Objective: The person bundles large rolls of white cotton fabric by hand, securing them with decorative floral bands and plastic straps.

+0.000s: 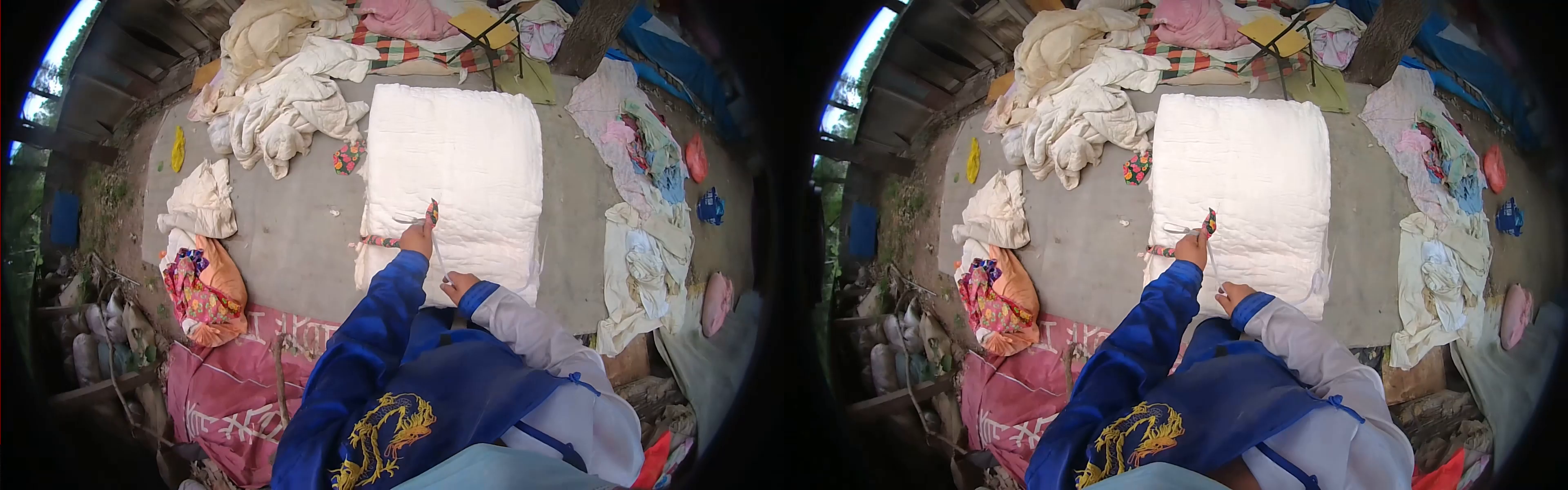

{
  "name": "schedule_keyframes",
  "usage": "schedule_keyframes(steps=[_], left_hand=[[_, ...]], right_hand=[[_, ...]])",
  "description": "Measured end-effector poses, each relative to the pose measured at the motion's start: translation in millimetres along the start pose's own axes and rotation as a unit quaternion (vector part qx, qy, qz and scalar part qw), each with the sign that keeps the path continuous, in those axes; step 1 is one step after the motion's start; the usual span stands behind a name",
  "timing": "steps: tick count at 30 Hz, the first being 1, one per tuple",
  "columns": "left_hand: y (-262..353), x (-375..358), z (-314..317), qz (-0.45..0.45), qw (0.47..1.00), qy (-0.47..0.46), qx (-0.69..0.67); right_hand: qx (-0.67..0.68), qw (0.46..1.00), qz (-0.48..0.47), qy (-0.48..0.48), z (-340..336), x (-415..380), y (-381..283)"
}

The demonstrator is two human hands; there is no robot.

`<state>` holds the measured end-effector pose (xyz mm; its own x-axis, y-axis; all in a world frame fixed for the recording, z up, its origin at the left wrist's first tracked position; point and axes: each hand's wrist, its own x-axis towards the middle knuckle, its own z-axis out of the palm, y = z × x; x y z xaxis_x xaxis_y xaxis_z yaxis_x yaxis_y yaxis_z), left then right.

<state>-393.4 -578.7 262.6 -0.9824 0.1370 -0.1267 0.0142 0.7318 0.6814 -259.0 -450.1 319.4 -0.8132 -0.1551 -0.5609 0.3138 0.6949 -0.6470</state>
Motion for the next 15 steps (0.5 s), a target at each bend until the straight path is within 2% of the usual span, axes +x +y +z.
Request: schedule_keyframes(steps=[1,4,5,6,8,9,10,11,13,14,15], left_hand=[[7.6,4.4,-5.6,-0.002,1.000,-0.005,0.020],[5.5,13.6,-9.8,0.103,0.993,-0.052,0.027],[2.1,10.7,-10.7,0.135,0.988,-0.073,0.029],[4.5,11.7,-17.5,0.149,0.970,-0.168,0.095],[-1.6,9.8,-23.5,0.214,0.933,-0.271,0.098],[-5.9,6.5,-25.7,0.244,0.910,-0.320,0.099],[-3.0,-0.7,-34.0,0.245,0.908,-0.338,0.041],[-11.3,-7.0,-29.8,0.206,0.906,-0.366,-0.058],[-28.9,-12.9,-21.7,0.122,0.874,-0.399,-0.248],[-29.9,-16.0,-21.8,0.046,0.854,-0.389,-0.341],[-29.2,-14.4,-29.0,0.002,0.856,-0.378,-0.351]], right_hand=[[-0.046,0.998,-0.037,-0.025,-11.7,-16.3,-13.4],[-0.204,0.973,-0.064,-0.088,-63.0,-41.8,-65.3],[-0.213,0.970,-0.089,-0.070,-81.9,-41.7,-75.0],[-0.229,0.962,-0.143,-0.034,-100.2,-33.8,-77.9],[-0.233,0.944,-0.224,0.071,-141.6,-9.3,-85.0],[-0.260,0.939,-0.221,0.047,-157.7,17.1,-76.1],[-0.281,0.932,-0.221,0.060,-167.0,45.7,-63.4],[-0.302,0.924,-0.222,0.073,-166.6,69.9,-48.2],[-0.323,0.931,-0.165,0.029,-148.6,105.5,-13.3],[-0.335,0.932,-0.139,0.007,-139.7,119.1,-1.0],[-0.328,0.938,-0.106,-0.025,-127.4,117.9,0.4]])
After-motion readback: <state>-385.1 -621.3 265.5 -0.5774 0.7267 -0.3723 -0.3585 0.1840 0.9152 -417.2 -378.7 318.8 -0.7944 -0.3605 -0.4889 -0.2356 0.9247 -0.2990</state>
